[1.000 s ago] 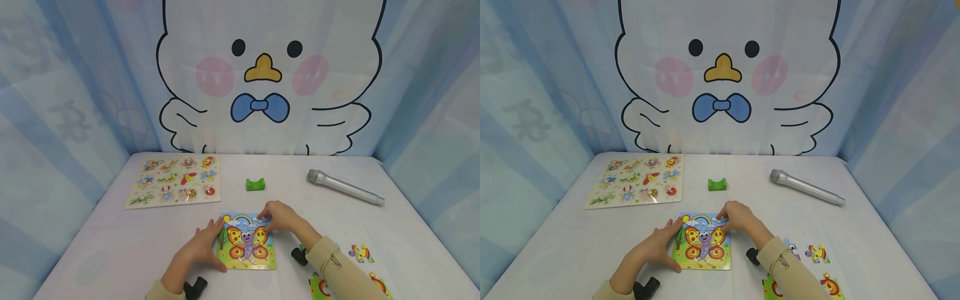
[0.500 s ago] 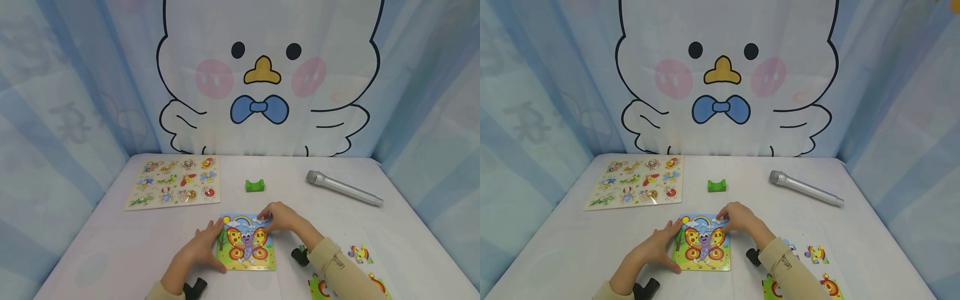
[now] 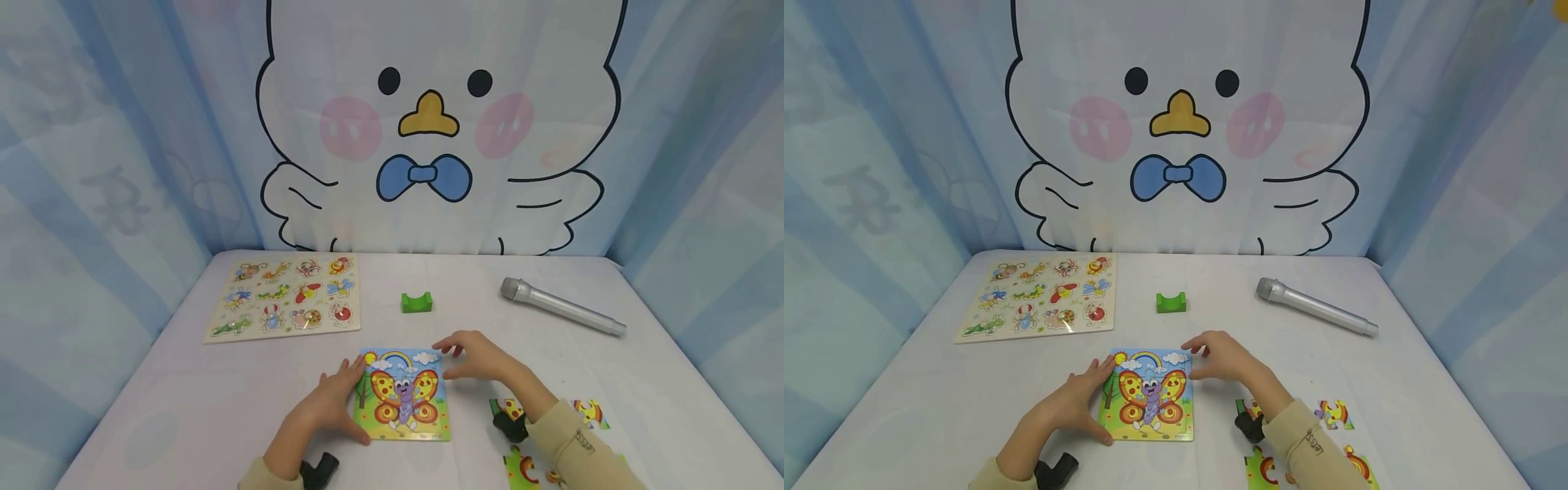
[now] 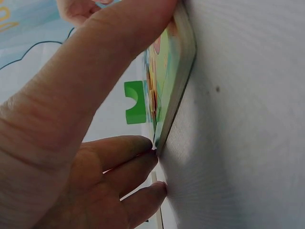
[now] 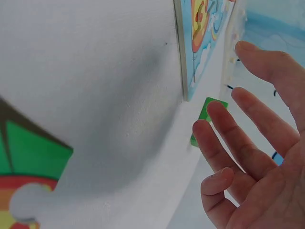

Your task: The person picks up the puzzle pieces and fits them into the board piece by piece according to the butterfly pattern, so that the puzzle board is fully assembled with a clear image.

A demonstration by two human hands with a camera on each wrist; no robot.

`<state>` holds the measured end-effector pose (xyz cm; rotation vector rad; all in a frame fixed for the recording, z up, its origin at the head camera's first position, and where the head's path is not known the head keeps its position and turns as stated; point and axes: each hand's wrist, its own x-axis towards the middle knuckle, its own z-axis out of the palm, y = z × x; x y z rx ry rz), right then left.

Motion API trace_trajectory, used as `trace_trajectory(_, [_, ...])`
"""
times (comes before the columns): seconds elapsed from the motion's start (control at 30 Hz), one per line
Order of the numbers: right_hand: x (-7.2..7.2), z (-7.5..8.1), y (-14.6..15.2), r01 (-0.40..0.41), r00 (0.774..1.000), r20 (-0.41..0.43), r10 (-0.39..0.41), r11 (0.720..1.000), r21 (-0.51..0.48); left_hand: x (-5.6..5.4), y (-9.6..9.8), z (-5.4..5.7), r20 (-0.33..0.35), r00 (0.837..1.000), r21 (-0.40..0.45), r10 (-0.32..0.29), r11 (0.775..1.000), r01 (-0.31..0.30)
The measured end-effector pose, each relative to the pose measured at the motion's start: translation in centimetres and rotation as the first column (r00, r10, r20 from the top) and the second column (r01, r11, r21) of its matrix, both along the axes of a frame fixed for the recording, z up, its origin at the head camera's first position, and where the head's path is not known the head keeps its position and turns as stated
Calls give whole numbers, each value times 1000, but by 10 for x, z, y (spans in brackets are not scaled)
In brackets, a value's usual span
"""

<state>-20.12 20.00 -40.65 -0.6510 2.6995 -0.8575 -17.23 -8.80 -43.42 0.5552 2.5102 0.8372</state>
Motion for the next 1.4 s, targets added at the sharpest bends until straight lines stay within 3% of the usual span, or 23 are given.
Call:
trace_trajectory(0.4, [22,2,27,34,999,-11,-34,999,-23,-2,-3,-5,-9,1000,8,-7,1000,7])
trace_trajectory(0.77, [42,-2,58,64,998,12,-64,998,-1,-1,-2,-2,-8,1000,1,3,1000,-3])
trace_trajectory(1.03, [55,-3,74,82,994,71,-84,996,38,-2,-2,-1,-7,1000,-4,6,1000,-6])
trace_trajectory(1.17, [60,-4,81,73,996,53,-77,995,66,-2,-2,-1,-17,1000,-4,4,1000,-4])
trace_trajectory(1.4, [66,-6,83,127,983,120,-139,987,102,-1,-3,-2,-37,999,7,-8,1000,8])
